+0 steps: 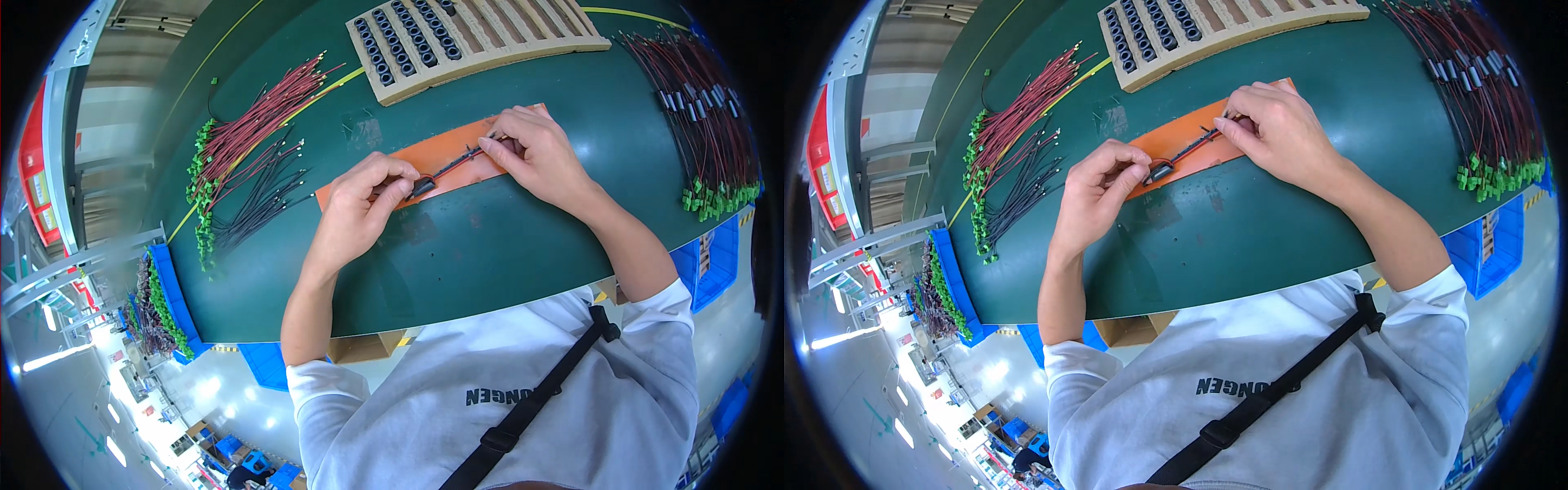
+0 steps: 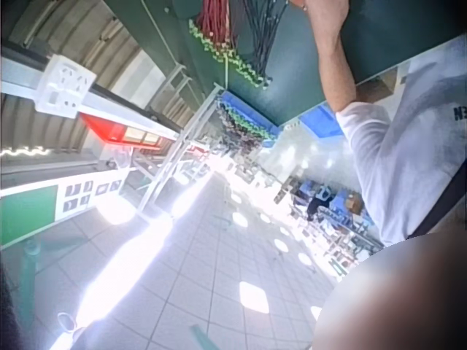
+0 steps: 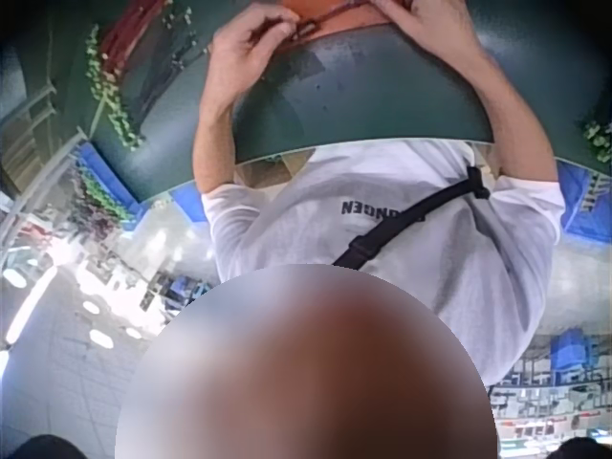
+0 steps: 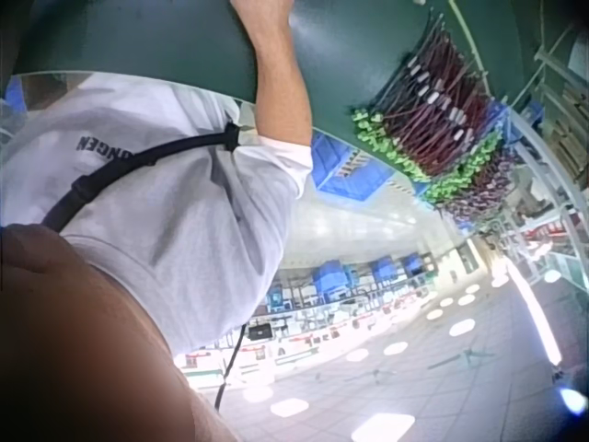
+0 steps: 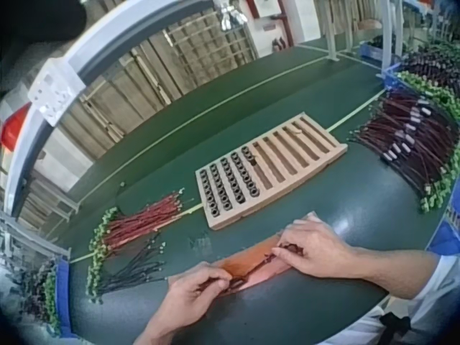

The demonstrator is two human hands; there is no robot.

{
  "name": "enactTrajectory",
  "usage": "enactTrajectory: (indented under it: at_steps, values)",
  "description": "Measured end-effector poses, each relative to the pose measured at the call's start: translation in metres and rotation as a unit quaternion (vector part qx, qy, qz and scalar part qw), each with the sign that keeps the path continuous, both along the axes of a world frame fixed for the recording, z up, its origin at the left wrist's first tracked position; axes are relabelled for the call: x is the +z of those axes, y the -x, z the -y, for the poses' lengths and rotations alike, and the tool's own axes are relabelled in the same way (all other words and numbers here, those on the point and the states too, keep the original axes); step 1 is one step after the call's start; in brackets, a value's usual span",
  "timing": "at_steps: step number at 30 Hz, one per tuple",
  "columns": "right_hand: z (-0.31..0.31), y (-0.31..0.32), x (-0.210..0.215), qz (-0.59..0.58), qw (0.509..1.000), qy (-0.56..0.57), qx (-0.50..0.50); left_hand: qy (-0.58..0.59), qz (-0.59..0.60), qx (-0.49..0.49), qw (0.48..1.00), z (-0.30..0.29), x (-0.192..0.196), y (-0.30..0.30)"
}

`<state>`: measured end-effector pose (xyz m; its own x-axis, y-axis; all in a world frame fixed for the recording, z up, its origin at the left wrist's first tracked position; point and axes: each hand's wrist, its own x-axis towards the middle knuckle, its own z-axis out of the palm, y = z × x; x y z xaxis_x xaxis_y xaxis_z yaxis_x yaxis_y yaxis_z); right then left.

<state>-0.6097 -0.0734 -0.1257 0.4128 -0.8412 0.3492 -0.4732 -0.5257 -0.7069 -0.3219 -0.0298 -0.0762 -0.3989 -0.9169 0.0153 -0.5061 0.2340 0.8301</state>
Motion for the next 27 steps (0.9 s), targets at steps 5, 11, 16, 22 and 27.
enactTrajectory:
  at_steps: [5,11,16,22,27]
  values:
    - [0.0,0.0,0.0,-0.004,1.0,-0.002,-0.002,0.025,-0.006,-0.034,0.999,-0.004,0.003,0.005]
    - [0.0,-0.001,-0.001,-0.001,1.0,0.003,-0.008,0.083,0.031,0.014,0.996,-0.011,-0.002,0.018]
    - [0.001,0.0,-0.002,0.029,0.999,-0.002,-0.02,0.033,-0.004,0.112,0.993,-0.014,-0.025,0.028]
    - [0.004,0.006,0.0,0.017,1.0,-0.021,-0.015,0.062,-0.023,0.108,0.992,-0.007,-0.035,0.035]
    - [0.004,0.002,-0.001,0.001,1.0,0.014,-0.007,0.056,-0.035,0.117,0.991,-0.007,-0.04,0.037]
